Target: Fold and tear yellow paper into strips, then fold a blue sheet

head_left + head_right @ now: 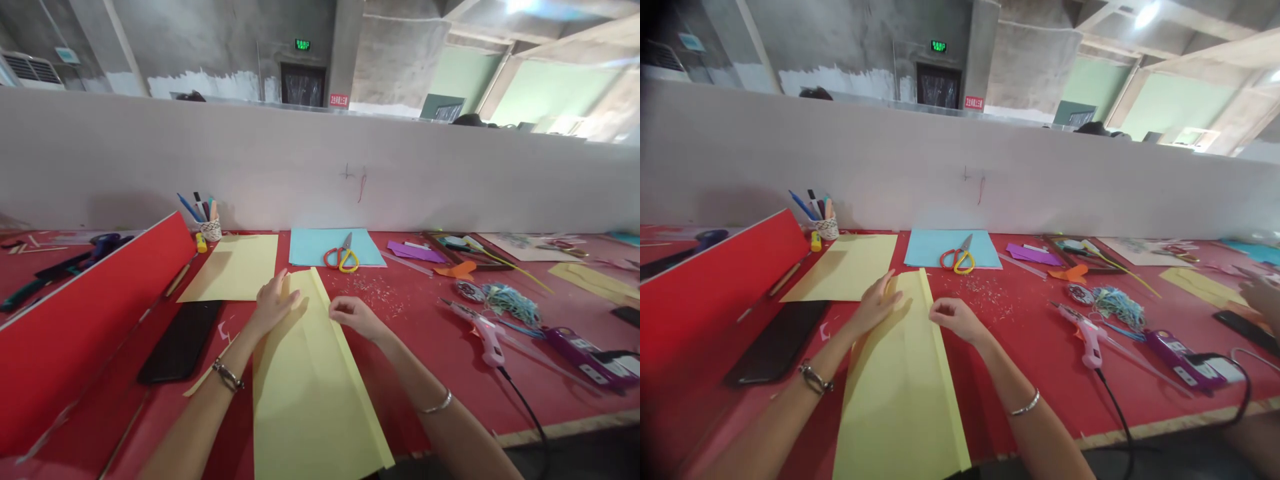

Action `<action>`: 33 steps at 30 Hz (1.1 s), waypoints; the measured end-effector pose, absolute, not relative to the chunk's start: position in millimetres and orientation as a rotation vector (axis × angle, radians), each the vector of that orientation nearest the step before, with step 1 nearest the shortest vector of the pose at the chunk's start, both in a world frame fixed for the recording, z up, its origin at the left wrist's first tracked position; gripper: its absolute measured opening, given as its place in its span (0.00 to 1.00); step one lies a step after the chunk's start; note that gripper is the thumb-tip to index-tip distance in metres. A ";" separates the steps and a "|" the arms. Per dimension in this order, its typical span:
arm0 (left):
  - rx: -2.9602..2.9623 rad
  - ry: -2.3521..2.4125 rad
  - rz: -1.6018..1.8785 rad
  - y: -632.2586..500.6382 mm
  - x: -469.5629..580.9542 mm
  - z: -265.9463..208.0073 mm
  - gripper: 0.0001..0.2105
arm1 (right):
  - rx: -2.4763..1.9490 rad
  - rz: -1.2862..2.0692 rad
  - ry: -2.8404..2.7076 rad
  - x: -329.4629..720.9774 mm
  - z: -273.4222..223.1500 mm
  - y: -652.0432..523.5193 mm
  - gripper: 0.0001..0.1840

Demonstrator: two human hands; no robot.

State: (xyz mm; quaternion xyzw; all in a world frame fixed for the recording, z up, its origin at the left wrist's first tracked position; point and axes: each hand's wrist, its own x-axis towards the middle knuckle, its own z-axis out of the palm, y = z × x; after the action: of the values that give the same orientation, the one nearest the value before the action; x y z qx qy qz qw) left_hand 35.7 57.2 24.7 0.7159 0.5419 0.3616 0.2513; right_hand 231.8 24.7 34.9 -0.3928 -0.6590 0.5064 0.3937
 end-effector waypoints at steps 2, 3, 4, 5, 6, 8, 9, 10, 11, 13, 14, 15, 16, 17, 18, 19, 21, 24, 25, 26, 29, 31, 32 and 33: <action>1.923 1.553 0.925 55.8 33.7 24.5 0.22 | -1.044 1.289 -1.736 228.2 31.2 24.0 0.09; 1.892 1.569 0.912 54.3 31.4 24.7 0.20 | -1.063 1.284 -1.765 225.5 29.8 23.2 0.08; 1.843 1.559 0.904 52.5 28.9 24.9 0.20 | -1.085 1.269 -1.788 222.7 28.6 22.3 0.07; 1.777 1.530 0.903 50.8 26.4 25.1 0.19 | -1.108 1.248 -1.800 219.7 27.5 21.2 0.07; 1.704 1.485 0.903 49.3 24.5 25.2 0.20 | -1.136 1.222 -1.802 216.8 26.3 20.2 0.07; 1.571 1.366 0.873 46.8 23.2 25.1 0.21 | -1.217 1.136 -1.785 211.7 23.7 18.2 0.07; 1.520 1.314 0.855 45.8 23.8 24.9 0.21 | -1.256 1.083 -1.773 209.7 22.4 17.6 0.08; 1.479 1.272 0.837 44.8 25.0 24.4 0.21 | -1.283 1.040 -1.755 208.1 21.2 17.2 0.10; 1.447 1.237 0.821 44.0 26.7 23.8 0.20 | -1.294 1.027 -1.732 206.8 20.3 17.2 0.11; 1.407 1.173 0.789 42.5 29.8 22.0 0.19 | -1.275 1.097 -1.657 205.1 19.4 18.6 0.14; 1.400 1.146 0.777 41.9 30.9 21.1 0.19 | -1.257 1.170 -1.609 204.5 19.6 20.0 0.15; 1.401 1.123 0.766 41.4 31.5 20.1 0.18 | -1.243 1.242 -1.558 204.0 20.3 21.8 0.15; 1.409 1.104 0.759 41.2 31.6 19.2 0.17 | -1.236 1.302 -1.510 203.5 21.3 24.1 0.15; 1.418 1.094 0.752 41.2 31.3 18.6 0.17 | -1.237 1.344 -1.471 202.9 22.5 26.6 0.15; 1.433 1.089 0.742 41.3 30.7 18.2 0.17 | -1.241 1.369 -1.442 202.1 24.0 29.2 0.14; 1.457 1.092 0.733 41.5 30.0 18.2 0.17 | -1.242 1.380 -1.424 201.2 25.4 31.7 0.13; 1.558 1.129 0.751 41.7 28.6 19.3 0.16 | -1.223 1.370 -1.423 198.8 28.1 35.1 0.11; 1.849 1.269 0.881 40.3 28.6 23.3 0.14 | -1.161 1.248 -1.517 194.0 31.4 33.5 0.10; 1.945 1.311 0.926 39.2 29.3 24.9 0.13 | -1.144 1.188 -1.564 192.4 32.4 30.9 0.10; 2.017 1.329 0.958 37.9 30.3 26.4 0.13 | -1.133 1.130 -1.615 191.0 33.4 27.5 0.09; 2.035 1.275 1.015 33.3 34.5 28.9 0.13 | -1.131 1.015 -1.769 188.2 36.0 15.7 0.07; 1.946 1.229 1.020 30.8 36.6 28.7 0.13 | -1.134 1.005 -1.836 187.8 36.3 9.7 0.06; 1.892 1.216 1.013 29.9 37.2 28.3 0.14 | -1.135 1.016 -1.849 187.9 35.7 7.9 0.06; 1.827 1.197 1.002 29.2 37.4 27.9 0.13 | -1.131 1.038 -1.845 188.1 34.7 6.9 0.06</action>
State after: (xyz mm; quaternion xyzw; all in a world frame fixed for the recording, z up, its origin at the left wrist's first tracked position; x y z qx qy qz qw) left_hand 37.4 29.2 27.9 0.7091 0.4644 0.3890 0.3609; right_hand 188.1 6.9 34.7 -0.4394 -0.7164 0.4030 0.3624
